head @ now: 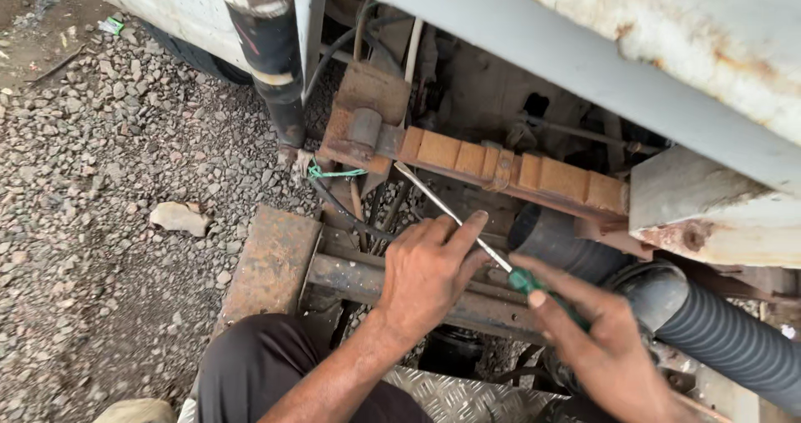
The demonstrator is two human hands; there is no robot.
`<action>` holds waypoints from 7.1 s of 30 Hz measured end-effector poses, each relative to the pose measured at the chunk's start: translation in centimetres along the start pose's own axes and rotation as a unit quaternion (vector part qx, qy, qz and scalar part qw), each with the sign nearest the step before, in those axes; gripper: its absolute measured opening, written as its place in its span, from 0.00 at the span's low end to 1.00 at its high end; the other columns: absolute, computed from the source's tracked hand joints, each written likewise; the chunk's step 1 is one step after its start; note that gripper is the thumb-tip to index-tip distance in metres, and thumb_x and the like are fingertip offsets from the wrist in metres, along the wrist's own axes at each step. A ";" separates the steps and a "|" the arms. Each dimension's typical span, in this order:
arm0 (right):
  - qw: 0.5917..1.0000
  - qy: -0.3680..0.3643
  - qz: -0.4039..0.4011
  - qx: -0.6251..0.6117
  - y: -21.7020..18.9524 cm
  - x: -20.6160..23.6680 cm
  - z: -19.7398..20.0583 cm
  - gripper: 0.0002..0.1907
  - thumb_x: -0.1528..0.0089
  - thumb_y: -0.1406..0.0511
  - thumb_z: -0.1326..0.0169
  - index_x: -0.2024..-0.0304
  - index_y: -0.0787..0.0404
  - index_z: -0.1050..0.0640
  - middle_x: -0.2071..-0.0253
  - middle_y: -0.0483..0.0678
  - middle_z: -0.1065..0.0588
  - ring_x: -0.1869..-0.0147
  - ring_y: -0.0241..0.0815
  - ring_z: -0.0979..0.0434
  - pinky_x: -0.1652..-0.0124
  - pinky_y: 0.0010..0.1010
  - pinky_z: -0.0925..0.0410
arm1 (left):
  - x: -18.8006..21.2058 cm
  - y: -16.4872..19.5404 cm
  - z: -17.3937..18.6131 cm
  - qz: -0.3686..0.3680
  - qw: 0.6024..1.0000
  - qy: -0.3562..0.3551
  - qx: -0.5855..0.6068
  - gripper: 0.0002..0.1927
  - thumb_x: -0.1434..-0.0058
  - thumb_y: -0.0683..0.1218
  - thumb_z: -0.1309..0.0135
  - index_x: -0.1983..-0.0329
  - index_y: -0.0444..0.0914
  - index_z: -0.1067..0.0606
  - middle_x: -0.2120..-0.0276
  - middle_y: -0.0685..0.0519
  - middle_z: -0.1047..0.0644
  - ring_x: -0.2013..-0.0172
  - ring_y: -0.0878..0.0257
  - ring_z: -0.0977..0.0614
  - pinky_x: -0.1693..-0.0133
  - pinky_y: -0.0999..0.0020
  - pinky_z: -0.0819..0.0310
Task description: The person uses a screwdriver to repeatedly pry and scrape a rusty leaf spring assembly under a white truck. The hands remain in frame throughout, working on the same suspension component without visible removal or replacement of parts.
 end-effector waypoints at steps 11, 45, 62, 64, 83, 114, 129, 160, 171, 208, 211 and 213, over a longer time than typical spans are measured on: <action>0.956 -0.110 0.272 -0.015 -5.9 2.7 -4.4 0.39 0.40 0.62 0.39 0.26 0.57 0.32 0.64 0.47 0.23 0.71 0.35 0.24 0.69 0.22 0.27 | -0.1 -0.1 3.6 0.030 0.991 0.075 -0.110 0.16 0.42 0.46 0.39 0.52 0.37 0.25 0.59 0.44 0.32 0.61 0.53 0.30 0.70 0.60 0.32; 0.891 -0.172 0.406 0.107 -10.3 3.7 -9.3 0.34 0.47 0.52 0.31 0.44 0.64 0.23 0.70 0.47 0.23 0.65 0.41 0.16 0.65 0.35 0.23 | 0.1 -2.4 5.0 0.110 0.982 0.154 -0.014 0.15 0.40 0.38 0.54 0.54 0.24 0.24 0.65 0.36 0.22 0.65 0.41 0.19 0.64 0.49 0.22; 0.892 -0.130 0.423 0.096 -11.3 3.7 -10.1 0.33 0.47 0.51 0.30 0.47 0.63 0.23 0.69 0.49 0.23 0.68 0.41 0.17 0.69 0.34 0.24 | -0.2 -3.3 5.2 0.105 0.983 0.148 0.000 0.14 0.41 0.37 0.54 0.55 0.26 0.24 0.65 0.36 0.22 0.63 0.40 0.21 0.60 0.46 0.25; 0.890 -0.129 0.427 0.095 -11.3 3.9 -9.9 0.33 0.47 0.52 0.30 0.47 0.63 0.23 0.69 0.49 0.23 0.67 0.41 0.17 0.68 0.33 0.24 | -0.1 -3.1 5.2 0.085 0.982 0.167 -0.005 0.14 0.40 0.37 0.54 0.55 0.26 0.24 0.63 0.35 0.21 0.61 0.39 0.20 0.56 0.46 0.24; 0.894 -0.108 0.412 0.140 -11.4 1.1 -10.1 0.34 0.47 0.50 0.32 0.47 0.64 0.21 0.76 0.47 0.22 0.76 0.39 0.19 0.75 0.30 0.26 | -2.3 -5.3 4.1 0.047 0.992 0.118 -0.017 0.14 0.36 0.39 0.54 0.51 0.26 0.26 0.63 0.35 0.21 0.63 0.39 0.23 0.56 0.45 0.27; 0.901 -0.168 0.374 0.142 -10.3 2.4 -9.1 0.36 0.48 0.51 0.34 0.41 0.62 0.22 0.67 0.48 0.18 0.74 0.38 0.18 0.72 0.28 0.24 | -0.5 -3.7 4.3 0.037 0.977 0.173 -0.118 0.12 0.42 0.41 0.49 0.58 0.30 0.23 0.72 0.42 0.19 0.72 0.48 0.24 0.65 0.57 0.30; 0.901 -0.143 0.388 0.129 -10.6 1.7 -8.2 0.33 0.50 0.53 0.34 0.45 0.61 0.21 0.61 0.53 0.18 0.59 0.46 0.13 0.56 0.41 0.21 | -1.7 -4.5 3.7 0.054 0.980 0.138 -0.132 0.09 0.39 0.42 0.47 0.60 0.31 0.22 0.77 0.43 0.20 0.74 0.47 0.26 0.68 0.53 0.31; 0.891 -0.165 0.402 0.127 -8.9 3.4 -7.0 0.35 0.49 0.61 0.38 0.38 0.61 0.23 0.54 0.55 0.18 0.51 0.50 0.14 0.48 0.47 0.23 | 0.0 -4.0 2.8 0.046 0.954 0.185 -0.234 0.12 0.43 0.44 0.45 0.59 0.33 0.24 0.76 0.45 0.20 0.71 0.51 0.20 0.67 0.56 0.27; 0.949 -0.139 0.242 0.144 -4.8 3.2 -5.5 0.24 0.50 0.70 0.45 0.49 0.59 0.21 0.70 0.47 0.23 0.67 0.36 0.18 0.68 0.27 0.21 | 0.8 -2.1 0.7 0.026 0.962 0.121 -0.244 0.12 0.45 0.45 0.42 0.64 0.32 0.27 0.78 0.43 0.22 0.68 0.49 0.20 0.64 0.53 0.26; 0.939 0.060 0.263 0.215 -7.5 2.4 -1.8 0.25 0.40 0.62 0.41 0.39 0.47 0.21 0.75 0.55 0.19 0.88 0.35 0.33 0.85 0.34 0.33 | -0.8 -1.7 1.7 0.101 0.978 0.104 -0.147 0.10 0.35 0.46 0.41 0.65 0.33 0.23 0.80 0.43 0.21 0.77 0.49 0.19 0.77 0.53 0.25; 0.901 0.104 0.357 0.223 -8.0 3.8 -1.2 0.23 0.40 0.61 0.41 0.41 0.47 0.20 0.61 0.54 0.18 0.85 0.38 0.26 0.83 0.34 0.30 | -0.2 -0.7 1.8 0.066 0.976 0.139 -0.156 0.11 0.35 0.47 0.41 0.63 0.33 0.23 0.78 0.43 0.20 0.74 0.48 0.19 0.74 0.52 0.25; 0.812 0.163 0.521 0.207 -9.2 5.8 -0.9 0.17 0.35 0.61 0.42 0.43 0.52 0.21 0.61 0.56 0.19 0.72 0.39 0.19 0.75 0.29 0.26 | 0.0 -0.2 2.1 0.024 0.969 0.185 -0.162 0.11 0.36 0.46 0.41 0.61 0.32 0.24 0.75 0.43 0.20 0.70 0.47 0.18 0.71 0.52 0.24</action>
Point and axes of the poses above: each hand's wrist, its own x-axis away from the middle knuckle, its own z-axis out of the back of the hand, y = z × x, the point moved 4 cm from there along -x, towards the middle knuckle
